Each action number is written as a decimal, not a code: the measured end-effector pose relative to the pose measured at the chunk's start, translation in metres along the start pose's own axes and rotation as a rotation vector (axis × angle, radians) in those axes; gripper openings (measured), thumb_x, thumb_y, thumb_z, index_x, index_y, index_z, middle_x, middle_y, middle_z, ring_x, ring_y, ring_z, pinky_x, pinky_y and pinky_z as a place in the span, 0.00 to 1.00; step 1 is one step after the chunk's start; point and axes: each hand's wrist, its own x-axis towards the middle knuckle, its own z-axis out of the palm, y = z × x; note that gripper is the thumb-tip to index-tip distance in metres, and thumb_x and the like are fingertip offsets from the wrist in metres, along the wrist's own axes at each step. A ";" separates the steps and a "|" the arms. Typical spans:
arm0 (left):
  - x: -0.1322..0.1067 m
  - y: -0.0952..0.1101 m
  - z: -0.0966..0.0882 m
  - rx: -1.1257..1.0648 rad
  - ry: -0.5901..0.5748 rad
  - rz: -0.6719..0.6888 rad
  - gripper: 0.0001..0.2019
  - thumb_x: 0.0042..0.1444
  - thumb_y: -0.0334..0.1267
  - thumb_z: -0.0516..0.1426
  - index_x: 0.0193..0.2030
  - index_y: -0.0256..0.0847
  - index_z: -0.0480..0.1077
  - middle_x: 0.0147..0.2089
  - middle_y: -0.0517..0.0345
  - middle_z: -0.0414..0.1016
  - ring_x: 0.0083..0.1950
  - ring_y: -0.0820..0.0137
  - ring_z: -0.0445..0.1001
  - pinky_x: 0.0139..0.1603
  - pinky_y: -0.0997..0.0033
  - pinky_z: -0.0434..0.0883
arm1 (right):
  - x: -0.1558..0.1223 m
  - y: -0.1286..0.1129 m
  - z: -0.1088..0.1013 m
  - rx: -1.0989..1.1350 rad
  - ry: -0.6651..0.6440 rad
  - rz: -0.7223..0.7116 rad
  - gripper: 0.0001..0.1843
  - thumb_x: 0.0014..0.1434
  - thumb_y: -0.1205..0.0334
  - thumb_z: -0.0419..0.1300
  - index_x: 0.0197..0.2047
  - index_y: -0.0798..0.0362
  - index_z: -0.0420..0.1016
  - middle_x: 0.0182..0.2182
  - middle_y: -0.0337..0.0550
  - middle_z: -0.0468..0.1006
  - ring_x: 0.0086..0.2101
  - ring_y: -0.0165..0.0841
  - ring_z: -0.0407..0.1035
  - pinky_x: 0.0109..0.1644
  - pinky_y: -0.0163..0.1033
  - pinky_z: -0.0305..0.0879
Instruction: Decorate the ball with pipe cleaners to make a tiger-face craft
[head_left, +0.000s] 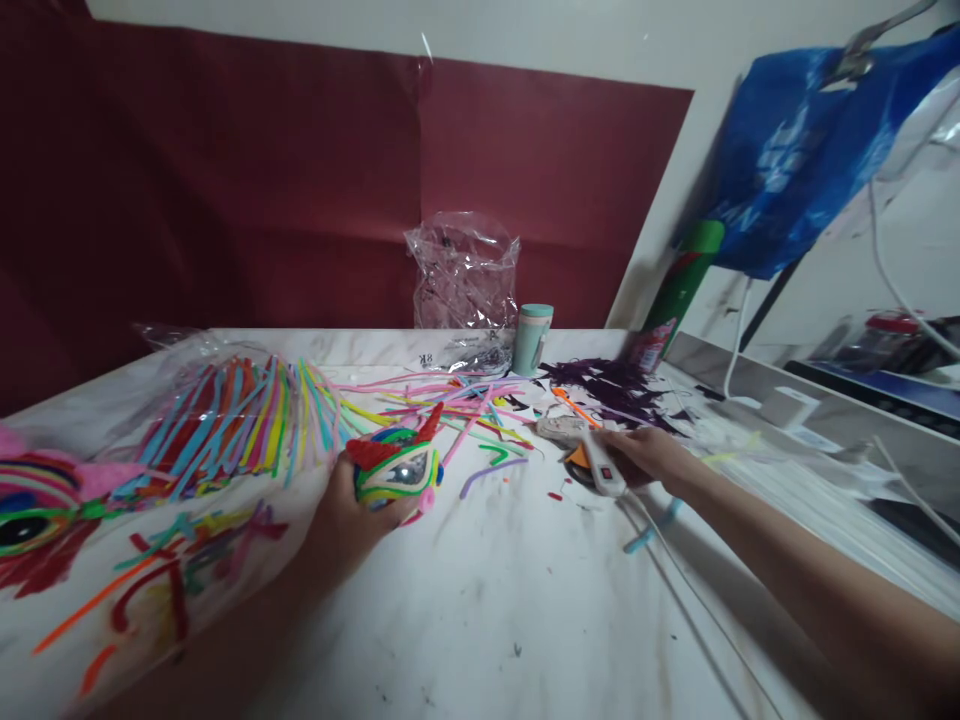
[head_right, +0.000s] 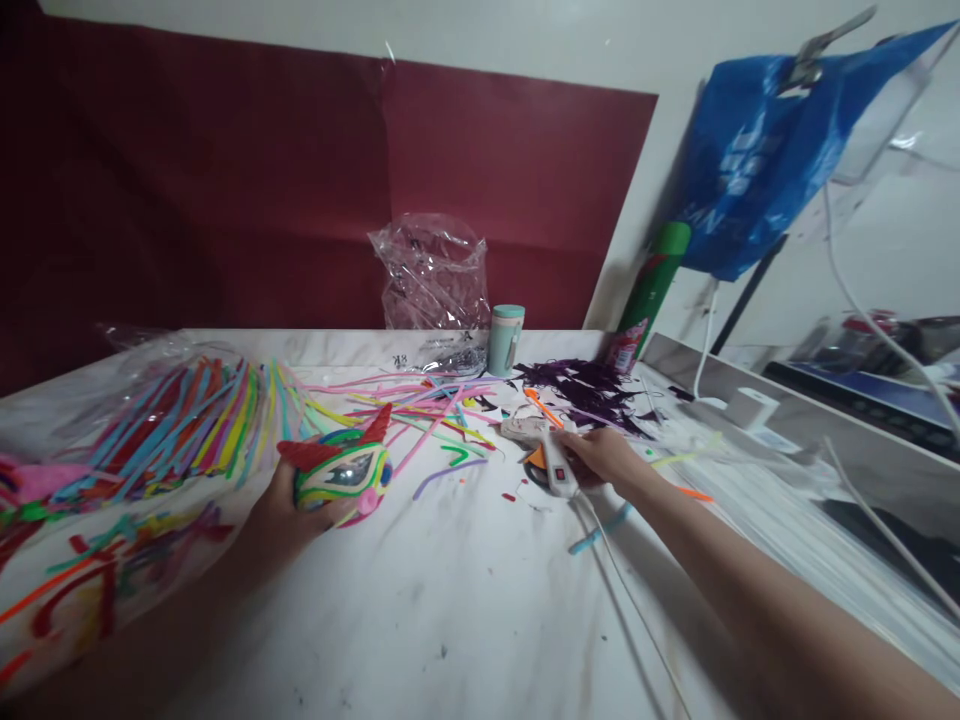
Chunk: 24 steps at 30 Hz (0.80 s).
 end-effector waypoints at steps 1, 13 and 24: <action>0.001 -0.001 0.000 0.010 -0.012 -0.009 0.30 0.35 0.45 0.67 0.47 0.43 0.64 0.43 0.54 0.76 0.45 0.56 0.76 0.48 0.56 0.71 | -0.002 0.001 -0.005 -0.052 0.036 -0.020 0.18 0.55 0.54 0.61 0.18 0.54 0.70 0.12 0.41 0.71 0.15 0.31 0.66 0.20 0.34 0.61; 0.002 0.004 -0.005 0.025 -0.029 -0.012 0.30 0.36 0.43 0.66 0.48 0.43 0.63 0.44 0.54 0.76 0.46 0.57 0.75 0.47 0.59 0.72 | -0.059 -0.043 0.097 -0.544 -0.202 -1.339 0.12 0.61 0.69 0.53 0.41 0.53 0.77 0.34 0.47 0.78 0.36 0.34 0.71 0.40 0.35 0.67; -0.002 0.010 -0.009 -0.032 -0.081 -0.025 0.34 0.34 0.39 0.66 0.51 0.39 0.61 0.49 0.50 0.73 0.50 0.58 0.74 0.51 0.58 0.70 | -0.041 -0.054 0.113 -0.241 -0.266 -1.105 0.07 0.62 0.62 0.50 0.34 0.52 0.68 0.24 0.39 0.71 0.25 0.30 0.64 0.28 0.34 0.61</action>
